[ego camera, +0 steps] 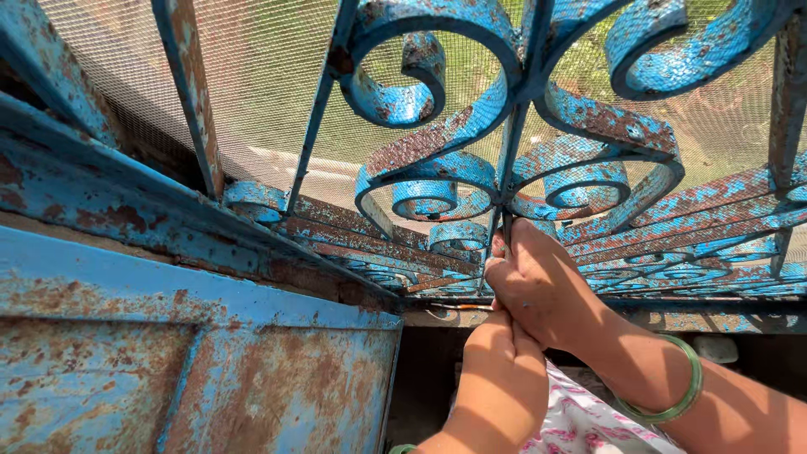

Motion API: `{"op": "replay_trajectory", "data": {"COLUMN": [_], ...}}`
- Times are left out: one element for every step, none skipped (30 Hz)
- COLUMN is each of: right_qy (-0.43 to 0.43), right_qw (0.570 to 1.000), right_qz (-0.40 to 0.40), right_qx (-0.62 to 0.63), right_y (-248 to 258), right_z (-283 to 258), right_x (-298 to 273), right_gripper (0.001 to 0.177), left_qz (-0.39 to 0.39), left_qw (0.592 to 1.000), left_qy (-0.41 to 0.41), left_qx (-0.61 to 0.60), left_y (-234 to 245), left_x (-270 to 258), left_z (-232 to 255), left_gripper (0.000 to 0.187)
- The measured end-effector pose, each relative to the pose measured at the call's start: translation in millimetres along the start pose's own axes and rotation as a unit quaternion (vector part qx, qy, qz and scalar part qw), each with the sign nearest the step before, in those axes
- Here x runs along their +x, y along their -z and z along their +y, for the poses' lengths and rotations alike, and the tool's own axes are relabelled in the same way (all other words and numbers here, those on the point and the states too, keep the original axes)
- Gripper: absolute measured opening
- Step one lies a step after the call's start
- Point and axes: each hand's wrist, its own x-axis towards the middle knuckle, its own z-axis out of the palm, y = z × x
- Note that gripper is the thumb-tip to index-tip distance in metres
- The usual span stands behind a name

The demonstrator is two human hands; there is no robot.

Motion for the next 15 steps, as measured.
{"op": "replay_trajectory", "data": {"right_qy": [-0.004, -0.071, -0.156, -0.218, -0.148, -0.105, -0.063, -0.049, -0.045, -0.053, -0.125, -0.196, -0.206, -0.160, -0.118], "right_qw": [1.000, 0.992, 0.962, 0.924, 0.966, 0.989, 0.997, 0.997, 0.996, 0.991, 0.951, 0.899, 0.881, 0.905, 0.921], "right_qz": [0.007, -0.006, -0.022, -0.024, -0.010, 0.004, 0.028, 0.038, 0.040, 0.027, 0.011, 0.009, 0.005, -0.010, -0.032], "right_qx": [0.014, 0.100, 0.224, 0.314, 0.210, 0.107, 0.020, 0.042, 0.063, 0.121, 0.283, 0.392, 0.427, 0.395, 0.370], "right_y": [-7.3, -19.3, -30.9, -33.4, -28.7, -20.5, -13.2, -10.3, -14.8, -21.6, -30.7, -36.3, -33.2, -28.0, -18.6], "right_z": [1.9, 3.1, 2.4, 1.5, 0.6, 4.3, 6.8, 3.5, -0.9, -2.5, -3.7, -4.0, -2.3, 0.4, 2.5], "right_x": [2.1, 1.0, 2.5, 1.4, 3.6, -2.5, -6.4, -5.6, -3.0, -6.1, -5.5, -3.7, -5.3, -7.6, -8.4], "right_gripper": [0.017, 0.016, 0.016, 0.016, 0.016, 0.015, 0.015, 0.015, 0.015, 0.012, 0.012, 0.011, 0.010, 0.010, 0.010], "left_qz": [-0.049, -0.095, -0.071, -0.049, -0.027, -0.037, -0.048, -0.055, -0.048, -0.039, -0.030, -0.038, -0.045, -0.054, -0.083], "left_qw": [0.975, 0.903, 0.947, 0.978, 0.995, 0.979, 0.949, 0.910, 0.926, 0.940, 0.953, 0.954, 0.954, 0.953, 0.955], "left_qy": [0.172, 0.335, 0.242, 0.142, 0.039, 0.137, 0.233, 0.318, 0.288, 0.258, 0.228, 0.226, 0.225, 0.227, 0.234], "left_qx": [-0.130, -0.253, -0.200, -0.143, -0.084, -0.147, -0.208, -0.260, -0.239, -0.219, -0.197, -0.195, -0.192, -0.193, -0.162], "left_y": [-3.9, -7.3, -7.4, -4.7, -2.6, -5.5, -7.1, -3.4, -0.4, 1.3, 3.3, 6.2, 10.3, 13.3, 17.5], "left_x": [5.7, 8.8, 5.4, 0.6, -0.8, -5.9, -10.1, -6.7, -2.5, -0.1, 0.8, 1.7, 2.9, 2.1, 2.8], "left_z": [0.3, -1.4, -1.8, -1.6, -3.1, 0.0, 3.1, 1.4, 0.0, -1.8, -3.0, -2.7, -1.3, 4.0, 9.6], "left_gripper": [0.023, 0.023, 0.021, 0.019, 0.017, 0.017, 0.018, 0.018, 0.017, 0.017, 0.018, 0.017, 0.016, 0.016, 0.018]}}
